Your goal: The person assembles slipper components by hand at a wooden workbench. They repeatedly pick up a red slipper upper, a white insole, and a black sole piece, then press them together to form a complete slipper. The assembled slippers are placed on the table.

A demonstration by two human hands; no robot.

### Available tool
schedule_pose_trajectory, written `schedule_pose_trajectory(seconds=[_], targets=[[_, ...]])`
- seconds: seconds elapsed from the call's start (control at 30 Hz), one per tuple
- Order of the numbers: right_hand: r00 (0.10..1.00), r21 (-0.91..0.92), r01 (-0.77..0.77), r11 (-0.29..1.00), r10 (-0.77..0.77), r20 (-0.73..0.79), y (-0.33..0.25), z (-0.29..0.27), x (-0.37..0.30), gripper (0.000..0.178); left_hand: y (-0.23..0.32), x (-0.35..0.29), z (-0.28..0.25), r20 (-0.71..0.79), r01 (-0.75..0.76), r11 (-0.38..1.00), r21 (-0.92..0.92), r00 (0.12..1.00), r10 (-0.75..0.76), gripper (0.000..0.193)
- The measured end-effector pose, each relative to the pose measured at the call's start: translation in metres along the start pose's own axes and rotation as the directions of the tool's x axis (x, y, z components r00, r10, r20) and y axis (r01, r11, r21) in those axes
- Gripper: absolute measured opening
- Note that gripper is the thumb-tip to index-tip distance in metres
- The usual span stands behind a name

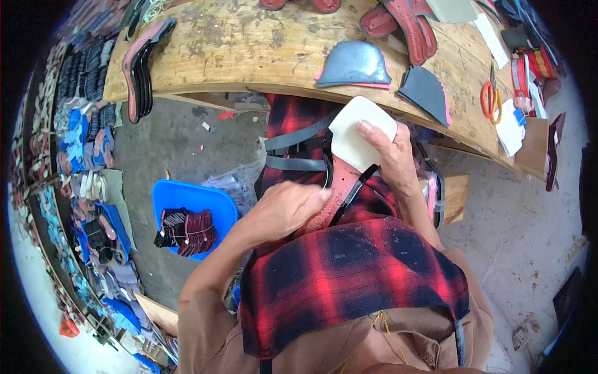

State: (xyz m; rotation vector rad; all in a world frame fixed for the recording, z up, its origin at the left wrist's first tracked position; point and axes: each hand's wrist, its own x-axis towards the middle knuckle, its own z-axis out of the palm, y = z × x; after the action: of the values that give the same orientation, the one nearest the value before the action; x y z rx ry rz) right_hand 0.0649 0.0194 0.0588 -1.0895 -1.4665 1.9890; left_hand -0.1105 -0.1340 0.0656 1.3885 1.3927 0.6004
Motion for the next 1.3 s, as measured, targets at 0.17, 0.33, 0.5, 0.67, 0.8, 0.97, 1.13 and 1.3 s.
schedule_pose_trajectory(seconds=[0.17,0.33,0.5,0.67,0.8,0.97,1.13,1.3], targets=[[0.997,0.190,0.028,0.981,-0.042,0.066,0.006,0.005,0.013,0.037,-0.001,0.025,-0.029,-0.167,0.091,0.900,-0.427,0.970,-0.177,0.029],[0.984,0.218,0.037,0.975,-0.073,0.161,-0.001,-0.003,0.014,0.046,-0.002,0.054,-0.006,-0.244,-0.027,0.935,-0.354,0.968,-0.064,0.025],[0.972,0.256,0.081,0.963,-0.133,0.195,0.005,0.002,0.016,0.049,0.012,0.045,-0.027,-0.045,-0.018,0.694,-0.720,0.999,-0.021,0.038],[0.998,0.184,0.031,0.982,-0.042,0.057,-0.017,0.009,0.017,0.040,0.018,0.083,-0.033,-0.426,-0.300,0.849,-0.434,0.899,0.100,0.034],[0.997,0.001,0.073,0.997,-0.073,-0.030,-0.050,0.003,0.027,0.038,0.026,0.098,-0.039,-0.643,-0.431,0.860,-0.272,0.747,0.171,0.032],[0.949,-0.031,0.209,0.977,-0.210,-0.234,-0.037,0.017,0.039,0.019,0.036,0.122,-0.048,-0.891,-0.498,0.857,-0.128,0.438,0.121,0.031],[0.913,0.059,0.331,0.942,-0.303,-0.271,-0.044,0.038,0.045,0.021,0.042,0.133,-0.050,-0.966,-0.590,0.807,-0.019,0.218,0.136,0.032],[0.926,-0.236,0.287,0.928,-0.332,-0.179,-0.029,0.035,0.049,0.033,0.048,0.128,-0.061,-0.953,-0.471,0.880,0.065,0.233,0.195,0.033]])
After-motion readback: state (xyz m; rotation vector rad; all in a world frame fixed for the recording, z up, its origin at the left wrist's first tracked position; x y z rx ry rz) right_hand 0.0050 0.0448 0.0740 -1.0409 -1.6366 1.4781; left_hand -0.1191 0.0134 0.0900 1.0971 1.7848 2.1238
